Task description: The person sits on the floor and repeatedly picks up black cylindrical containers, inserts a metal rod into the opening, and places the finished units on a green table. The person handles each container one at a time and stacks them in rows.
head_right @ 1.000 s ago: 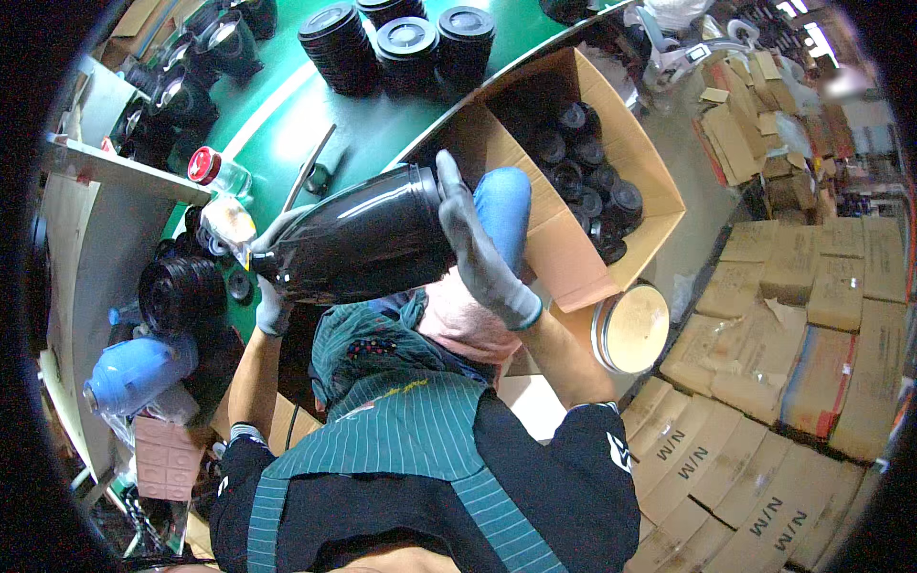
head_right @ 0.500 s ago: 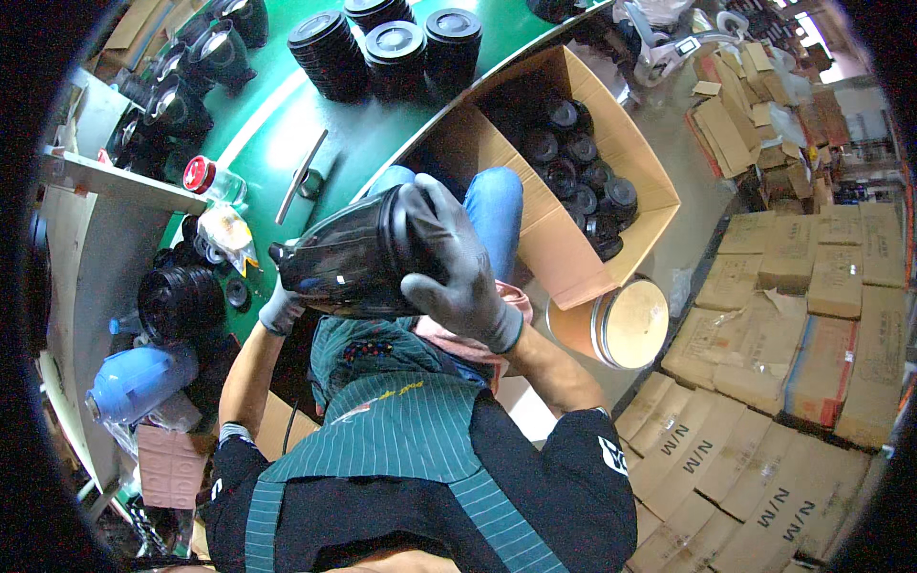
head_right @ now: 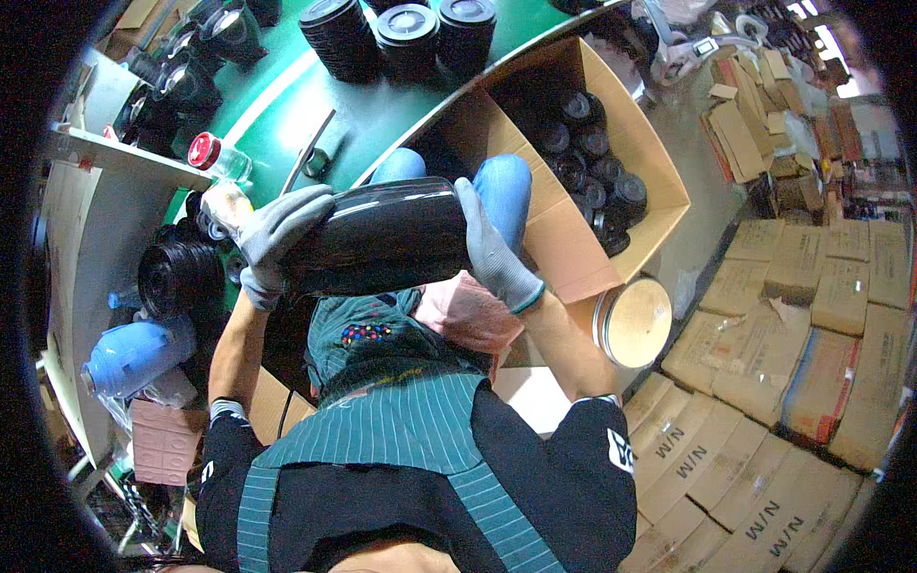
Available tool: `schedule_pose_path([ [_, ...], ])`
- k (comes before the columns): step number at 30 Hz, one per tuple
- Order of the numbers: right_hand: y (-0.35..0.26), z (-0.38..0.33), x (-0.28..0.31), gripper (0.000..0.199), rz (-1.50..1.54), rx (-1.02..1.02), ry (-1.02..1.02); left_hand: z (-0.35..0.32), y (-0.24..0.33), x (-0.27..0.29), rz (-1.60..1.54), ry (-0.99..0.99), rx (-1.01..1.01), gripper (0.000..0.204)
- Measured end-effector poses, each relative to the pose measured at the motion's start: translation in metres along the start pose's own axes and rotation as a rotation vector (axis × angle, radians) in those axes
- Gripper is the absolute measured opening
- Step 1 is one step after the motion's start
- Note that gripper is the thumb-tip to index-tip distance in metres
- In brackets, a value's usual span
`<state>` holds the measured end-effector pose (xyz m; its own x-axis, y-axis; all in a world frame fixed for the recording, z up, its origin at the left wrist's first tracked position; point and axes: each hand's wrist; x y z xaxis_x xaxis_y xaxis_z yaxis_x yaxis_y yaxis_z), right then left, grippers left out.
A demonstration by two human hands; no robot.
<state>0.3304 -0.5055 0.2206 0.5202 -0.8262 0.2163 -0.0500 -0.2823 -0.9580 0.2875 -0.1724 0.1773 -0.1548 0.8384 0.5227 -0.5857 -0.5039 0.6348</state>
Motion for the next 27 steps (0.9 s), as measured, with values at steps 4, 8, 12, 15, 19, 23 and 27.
schedule_pose_path([
  [4,0.013,-0.006,0.008,0.086,-0.08,0.127,-0.029,-0.015,-0.006,-0.01,-0.655,0.227,0.661,0.038],
  [8,0.006,0.007,-0.003,0.109,-0.354,0.789,0.076,-0.026,0.004,-0.02,-0.913,0.19,0.777,0.044],
  [12,-0.006,0.014,-0.006,0.072,0.336,-0.105,-0.176,-0.018,0.013,0.002,-0.104,0.06,0.243,0.037],
  [15,-0.006,0.006,-0.005,0.077,0.251,-0.221,-0.18,-0.01,0.016,0.003,-0.183,0.032,0.256,0.043],
  [19,0.007,0.0,-0.01,0.107,-0.368,0.707,0.09,-0.009,0.019,-0.01,-0.809,0.104,0.776,0.049],
  [23,0.017,-0.003,-0.013,0.079,-0.1,0.299,0.038,-0.015,0.017,-0.004,-0.183,0.132,0.214,0.047],
  [27,0.01,-0.01,-0.011,0.078,-0.064,-0.001,-0.002,-0.021,0.011,-0.002,-0.331,0.044,0.415,0.038],
])
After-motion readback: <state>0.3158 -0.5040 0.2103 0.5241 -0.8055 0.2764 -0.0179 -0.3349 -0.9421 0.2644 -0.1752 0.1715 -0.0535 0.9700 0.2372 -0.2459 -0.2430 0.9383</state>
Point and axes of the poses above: each hand's wrist, its own z-axis towards the middle knuckle, its own x-axis out of the back of the hand, y = z × x, and after that the axes turned 9 degrees about -z, right-handed
